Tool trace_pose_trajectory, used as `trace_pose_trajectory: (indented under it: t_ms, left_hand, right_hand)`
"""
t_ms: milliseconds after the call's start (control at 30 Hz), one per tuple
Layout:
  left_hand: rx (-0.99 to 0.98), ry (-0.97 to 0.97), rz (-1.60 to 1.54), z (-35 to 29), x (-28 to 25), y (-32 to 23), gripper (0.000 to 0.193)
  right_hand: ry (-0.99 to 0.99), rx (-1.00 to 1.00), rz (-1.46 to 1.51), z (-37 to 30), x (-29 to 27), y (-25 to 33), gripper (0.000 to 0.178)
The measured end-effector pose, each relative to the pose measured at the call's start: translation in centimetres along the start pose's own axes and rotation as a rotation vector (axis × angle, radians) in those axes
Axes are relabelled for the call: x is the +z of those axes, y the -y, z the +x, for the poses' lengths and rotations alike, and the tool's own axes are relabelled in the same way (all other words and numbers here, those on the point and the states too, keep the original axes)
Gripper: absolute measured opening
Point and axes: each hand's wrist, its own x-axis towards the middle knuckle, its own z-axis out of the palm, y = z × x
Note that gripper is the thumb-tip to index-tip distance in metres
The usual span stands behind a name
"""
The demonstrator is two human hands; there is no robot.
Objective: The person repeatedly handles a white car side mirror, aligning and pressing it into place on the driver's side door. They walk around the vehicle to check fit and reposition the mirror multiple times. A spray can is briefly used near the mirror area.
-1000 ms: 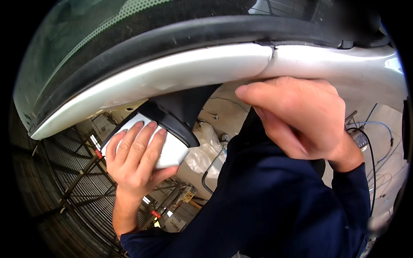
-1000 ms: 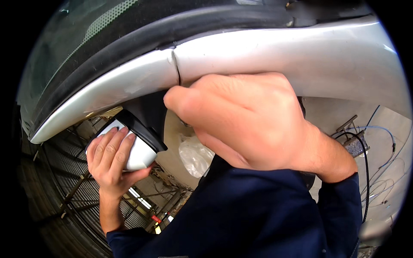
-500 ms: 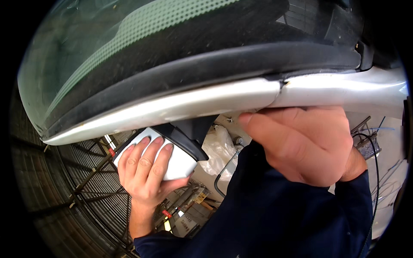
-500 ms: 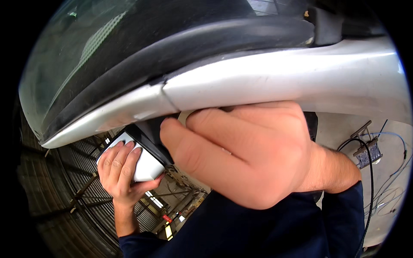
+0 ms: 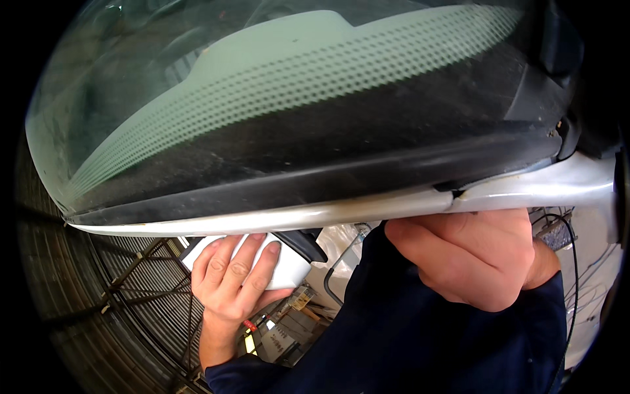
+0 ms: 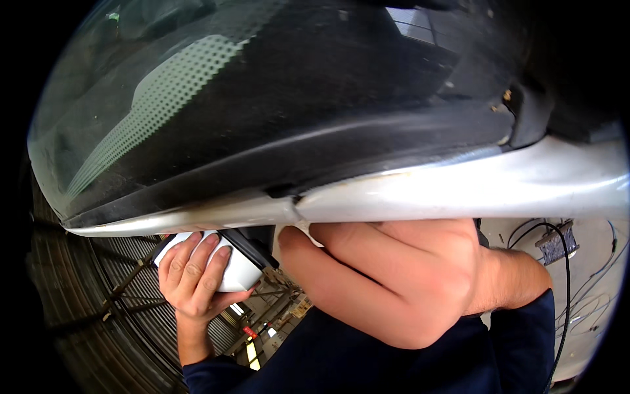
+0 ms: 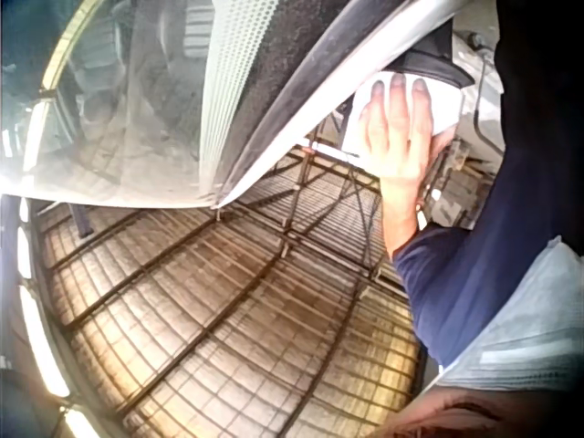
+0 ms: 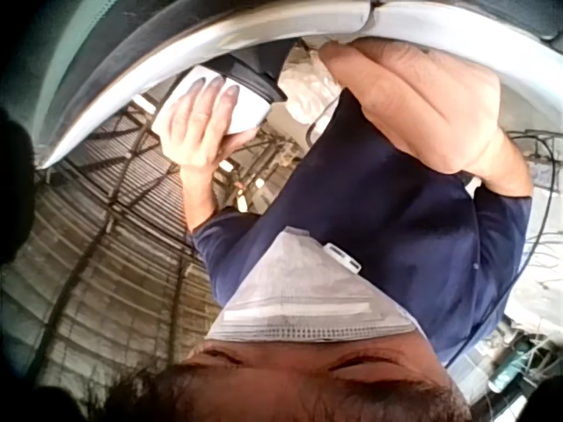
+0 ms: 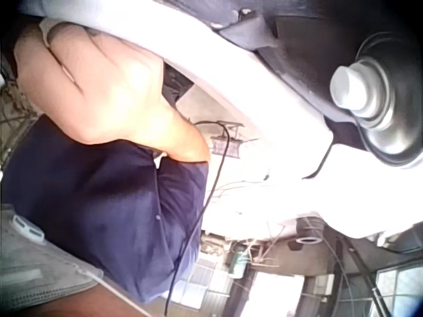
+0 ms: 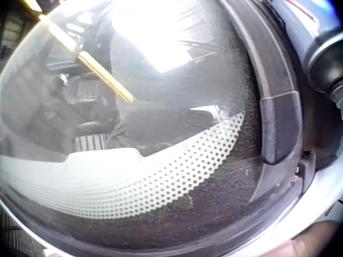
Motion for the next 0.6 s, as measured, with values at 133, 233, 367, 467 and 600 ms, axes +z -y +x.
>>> trace_pose_trajectory:
  t_ms: [133, 233, 367, 467, 600]
  left_hand:
    - [-0.024, -0.022, 0.004, -0.1, 0.1, -0.3, 0.059]
    - [-0.036, -0.06, -0.011, -0.1, 0.3, -0.5, 0.05]
    - [-0.007, -0.111, -0.004, -0.4, 0.4, -0.6, 0.034]
    - [0.007, -0.131, -0.03, -1.0, 1.0, -0.5, 0.026]
    - [0.045, -0.191, -0.066, -1.7, 2.0, -0.2, 0.016]
  right_hand:
    - [-0.002, 0.037, -0.013, 0.1, 0.2, 0.6, 0.02]
    - [0.096, 0.051, -0.084, 0.4, -0.6, 1.1, 0.032]
    - [0.187, 0.015, -0.098, 0.4, -1.5, 1.5, 0.037]
    - [0.266, 0.069, -0.143, -0.2, -1.7, 2.2, 0.039]
    - [0.339, 0.147, -0.15, -0.6, -1.9, 2.9, 0.042]
